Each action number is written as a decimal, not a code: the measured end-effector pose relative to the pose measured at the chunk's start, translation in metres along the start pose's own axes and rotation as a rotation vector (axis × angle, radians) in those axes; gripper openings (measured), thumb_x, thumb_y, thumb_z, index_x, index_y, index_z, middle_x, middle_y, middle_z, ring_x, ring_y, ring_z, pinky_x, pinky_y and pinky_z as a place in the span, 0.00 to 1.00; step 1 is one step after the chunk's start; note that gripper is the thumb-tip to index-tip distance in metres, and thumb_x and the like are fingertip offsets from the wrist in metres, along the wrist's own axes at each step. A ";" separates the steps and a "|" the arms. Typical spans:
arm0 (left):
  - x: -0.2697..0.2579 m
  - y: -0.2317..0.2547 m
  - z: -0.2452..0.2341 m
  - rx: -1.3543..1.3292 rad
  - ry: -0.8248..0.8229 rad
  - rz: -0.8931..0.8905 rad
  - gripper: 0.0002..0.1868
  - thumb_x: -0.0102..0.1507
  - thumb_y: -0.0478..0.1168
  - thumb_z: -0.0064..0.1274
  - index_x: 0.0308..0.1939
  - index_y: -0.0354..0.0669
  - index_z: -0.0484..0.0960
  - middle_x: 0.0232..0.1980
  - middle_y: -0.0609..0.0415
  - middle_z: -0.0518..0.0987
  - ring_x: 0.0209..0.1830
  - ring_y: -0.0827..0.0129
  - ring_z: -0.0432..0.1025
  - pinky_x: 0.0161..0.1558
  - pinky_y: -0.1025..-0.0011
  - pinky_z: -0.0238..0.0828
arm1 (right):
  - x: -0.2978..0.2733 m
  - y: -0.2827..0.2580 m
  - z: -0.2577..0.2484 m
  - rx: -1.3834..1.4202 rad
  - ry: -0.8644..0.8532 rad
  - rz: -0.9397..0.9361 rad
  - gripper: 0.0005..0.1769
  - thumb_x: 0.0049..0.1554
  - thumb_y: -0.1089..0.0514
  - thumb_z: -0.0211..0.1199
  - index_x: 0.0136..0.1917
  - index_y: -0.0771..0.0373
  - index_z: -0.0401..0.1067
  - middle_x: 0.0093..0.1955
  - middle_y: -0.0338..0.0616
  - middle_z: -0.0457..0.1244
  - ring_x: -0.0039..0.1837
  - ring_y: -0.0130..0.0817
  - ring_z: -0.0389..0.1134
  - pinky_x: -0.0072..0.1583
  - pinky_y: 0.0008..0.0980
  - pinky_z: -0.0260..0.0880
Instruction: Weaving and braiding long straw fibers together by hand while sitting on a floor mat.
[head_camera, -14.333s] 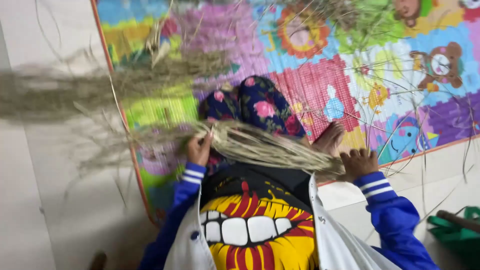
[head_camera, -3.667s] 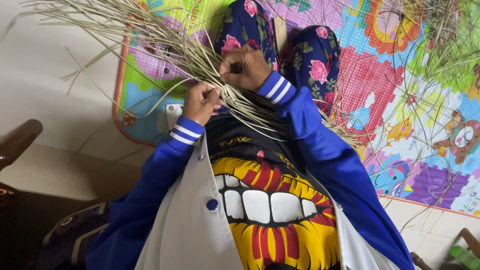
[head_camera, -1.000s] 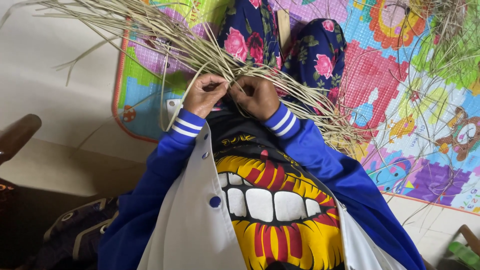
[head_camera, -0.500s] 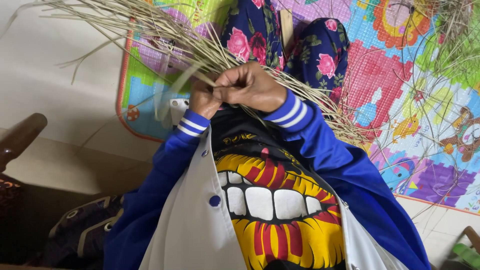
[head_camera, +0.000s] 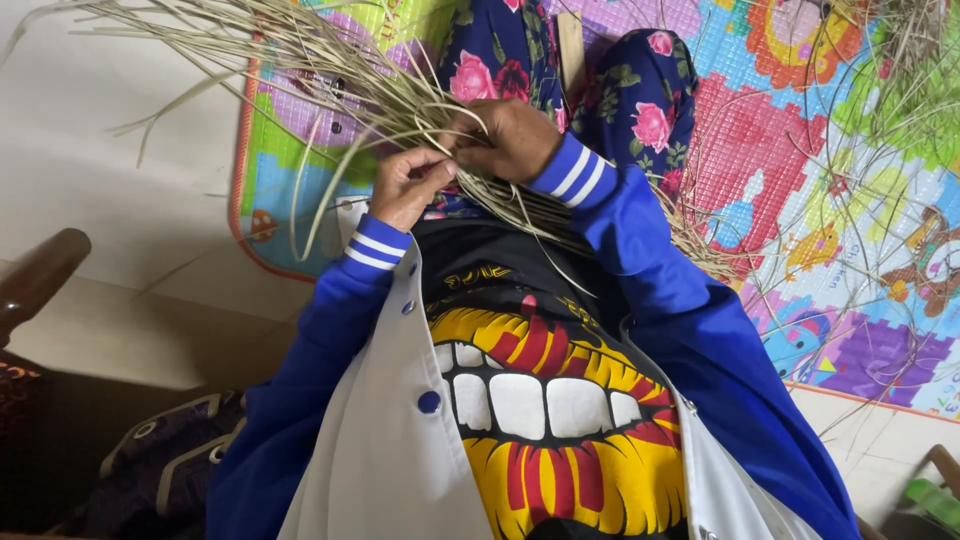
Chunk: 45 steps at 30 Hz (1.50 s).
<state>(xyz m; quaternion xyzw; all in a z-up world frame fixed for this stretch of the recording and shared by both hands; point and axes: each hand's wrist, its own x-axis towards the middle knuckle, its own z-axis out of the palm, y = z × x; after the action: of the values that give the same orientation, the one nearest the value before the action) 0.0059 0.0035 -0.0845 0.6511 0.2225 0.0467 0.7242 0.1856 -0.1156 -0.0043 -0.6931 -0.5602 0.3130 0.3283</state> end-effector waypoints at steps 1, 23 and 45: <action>-0.001 -0.001 0.000 -0.033 0.019 -0.015 0.05 0.63 0.34 0.60 0.41 0.37 0.86 0.31 0.58 0.81 0.27 0.81 0.67 0.32 0.84 0.65 | 0.000 -0.004 -0.003 0.027 -0.021 -0.014 0.07 0.52 0.69 0.71 0.43 0.62 0.76 0.38 0.41 0.68 0.35 0.30 0.66 0.40 0.28 0.69; 0.004 -0.011 0.006 -0.042 0.044 -0.121 0.04 0.62 0.35 0.58 0.40 0.41 0.84 0.29 0.61 0.76 0.27 0.81 0.63 0.30 0.84 0.60 | 0.009 0.011 0.012 0.066 0.167 -0.087 0.06 0.56 0.73 0.66 0.47 0.67 0.75 0.39 0.48 0.68 0.36 0.34 0.68 0.40 0.30 0.72; 0.015 -0.070 0.007 0.000 0.183 -0.023 0.07 0.62 0.38 0.62 0.42 0.39 0.87 0.33 0.49 0.83 0.33 0.70 0.77 0.34 0.70 0.77 | -0.040 0.002 0.042 -0.243 0.016 0.135 0.07 0.54 0.51 0.69 0.47 0.50 0.76 0.47 0.41 0.67 0.49 0.50 0.72 0.47 0.48 0.74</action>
<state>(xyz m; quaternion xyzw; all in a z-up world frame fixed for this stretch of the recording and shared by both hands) 0.0064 -0.0082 -0.1554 0.6414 0.2951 0.0978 0.7014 0.1462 -0.1510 -0.0282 -0.7663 -0.5434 0.2586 0.2248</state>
